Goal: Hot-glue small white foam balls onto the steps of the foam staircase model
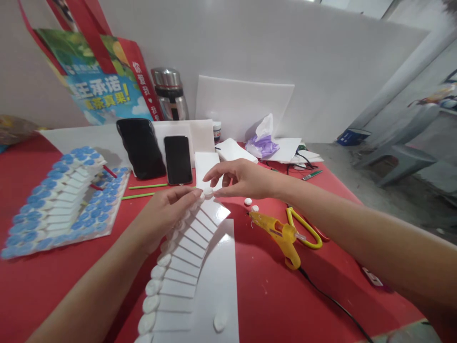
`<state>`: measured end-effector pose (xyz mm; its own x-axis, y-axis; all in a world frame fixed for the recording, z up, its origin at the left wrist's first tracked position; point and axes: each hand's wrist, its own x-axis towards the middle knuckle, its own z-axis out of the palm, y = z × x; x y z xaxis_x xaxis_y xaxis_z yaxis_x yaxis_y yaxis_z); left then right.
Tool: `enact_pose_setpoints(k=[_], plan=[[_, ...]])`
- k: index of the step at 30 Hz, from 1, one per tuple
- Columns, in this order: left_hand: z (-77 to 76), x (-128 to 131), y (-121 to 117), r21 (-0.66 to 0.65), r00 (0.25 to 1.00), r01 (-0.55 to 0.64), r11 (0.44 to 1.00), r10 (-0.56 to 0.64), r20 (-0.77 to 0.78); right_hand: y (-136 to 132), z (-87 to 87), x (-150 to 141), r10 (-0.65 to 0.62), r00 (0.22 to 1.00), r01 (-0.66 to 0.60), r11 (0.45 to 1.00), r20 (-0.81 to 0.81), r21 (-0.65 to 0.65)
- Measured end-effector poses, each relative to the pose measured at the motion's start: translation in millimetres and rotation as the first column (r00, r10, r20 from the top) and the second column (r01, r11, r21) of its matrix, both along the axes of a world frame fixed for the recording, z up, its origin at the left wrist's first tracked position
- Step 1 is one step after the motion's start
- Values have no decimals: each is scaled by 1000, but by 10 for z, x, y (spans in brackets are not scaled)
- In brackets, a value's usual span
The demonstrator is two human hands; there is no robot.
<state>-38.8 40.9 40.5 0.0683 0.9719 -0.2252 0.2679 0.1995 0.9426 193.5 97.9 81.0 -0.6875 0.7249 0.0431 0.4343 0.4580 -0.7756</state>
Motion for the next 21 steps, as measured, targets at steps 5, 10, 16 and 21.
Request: enact_pose_setpoints(k=[5, 10, 16, 21], plan=[[-29, 12, 27, 47, 999, -29, 998, 27, 42, -14, 53, -128, 77, 996, -81, 995, 53, 67], [-14, 9, 25, 109, 999, -36, 993, 34, 18, -39, 119, -114, 12, 999, -16, 993, 34, 116], [167, 54, -192, 628, 989, -100, 772, 148, -25, -387, 320, 63, -265, 890, 100, 907, -371, -409], [282, 182, -423, 792, 998, 45, 608, -53, -16, -825, 269, 81, -512, 719, -15, 665, -471, -746]])
